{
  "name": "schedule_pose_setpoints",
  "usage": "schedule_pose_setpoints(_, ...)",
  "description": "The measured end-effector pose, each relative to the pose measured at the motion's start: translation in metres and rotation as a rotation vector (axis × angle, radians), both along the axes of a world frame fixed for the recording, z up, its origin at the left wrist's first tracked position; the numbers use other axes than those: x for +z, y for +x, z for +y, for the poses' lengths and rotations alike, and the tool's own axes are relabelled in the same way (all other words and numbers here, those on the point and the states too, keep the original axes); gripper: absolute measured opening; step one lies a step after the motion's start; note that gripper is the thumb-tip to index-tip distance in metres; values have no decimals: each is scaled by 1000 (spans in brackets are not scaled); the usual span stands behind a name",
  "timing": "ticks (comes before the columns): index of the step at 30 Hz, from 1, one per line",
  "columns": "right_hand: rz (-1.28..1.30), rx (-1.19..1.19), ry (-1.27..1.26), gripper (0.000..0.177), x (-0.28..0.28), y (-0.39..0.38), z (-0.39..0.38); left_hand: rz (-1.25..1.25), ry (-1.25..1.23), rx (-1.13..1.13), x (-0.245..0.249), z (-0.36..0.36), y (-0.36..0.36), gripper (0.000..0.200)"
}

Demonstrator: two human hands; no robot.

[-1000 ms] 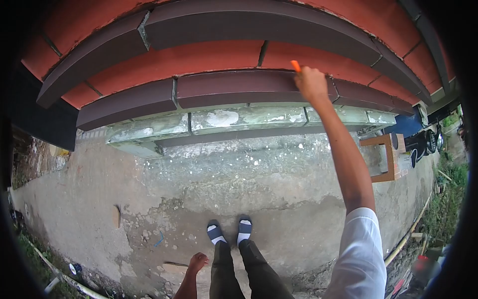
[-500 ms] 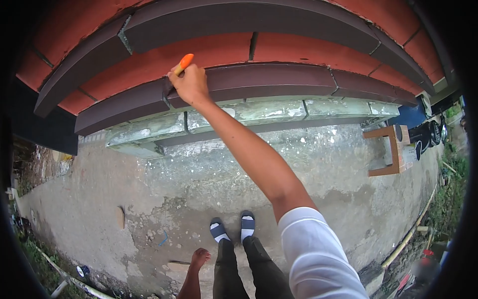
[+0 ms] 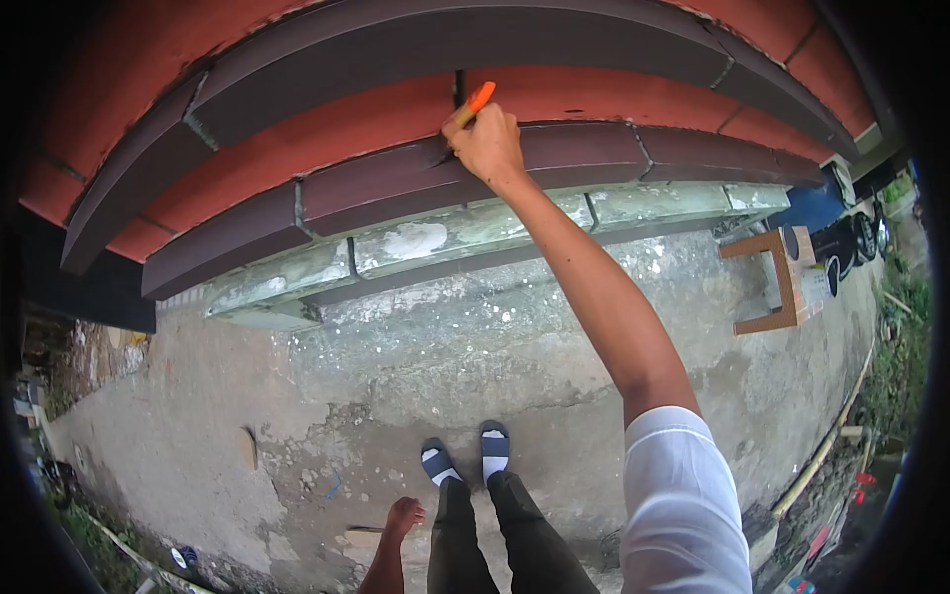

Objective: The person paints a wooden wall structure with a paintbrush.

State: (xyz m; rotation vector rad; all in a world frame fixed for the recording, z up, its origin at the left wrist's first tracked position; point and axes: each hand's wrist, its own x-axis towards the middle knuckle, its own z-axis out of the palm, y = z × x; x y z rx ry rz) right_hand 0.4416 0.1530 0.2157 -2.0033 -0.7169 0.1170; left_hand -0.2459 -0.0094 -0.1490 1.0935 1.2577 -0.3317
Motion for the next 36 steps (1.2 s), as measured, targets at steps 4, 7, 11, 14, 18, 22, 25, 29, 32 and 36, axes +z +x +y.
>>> schedule_pose_setpoints(4, -57, -76, -35, 22, 4, 32, -40, 49, 13, -39, 7, 3, 19, 26)
schedule_pose_setpoints(7, -68, -140, -66, 23, 5, 63, -73, 51, 29, -79, 10, 5, 31, 27)
schedule_pose_setpoints(11, -108, -233, -102, 24, 0, 114, -120, 43, 21, -130, 9, 6, 48, 29)
schedule_pose_setpoints(14, -137, -297, -182, 24, 10, 132, -159, 55, 15, -176, 8, 4, 56, 30)
schedule_pose_setpoints(18, -104, -400, -133, 25, 7, 154, -200, 53, 5, -201, 9, -1, 68, 30)
schedule_pose_setpoints(22, -281, -456, -239, 26, 7, 159, -218, 42, -17, -165, 20, -6, 81, 24)
schedule_pose_setpoints(25, -453, -485, -191, 26, 8, 152, -225, 30, -28, -158, 18, -9, 86, 23)
schedule_pose_setpoints(29, -555, -475, 194, 18, -5, 110, -244, 35, -32, -162, 10, -9, 82, 24)
schedule_pose_setpoints(32, -606, -439, 328, 15, -46, 79, -250, 41, -33, -198, 11, -8, 79, 24)
schedule_pose_setpoints(36, -675, -349, 322, 21, -89, 37, -214, 65, -11, -228, 5, -2, 71, 24)
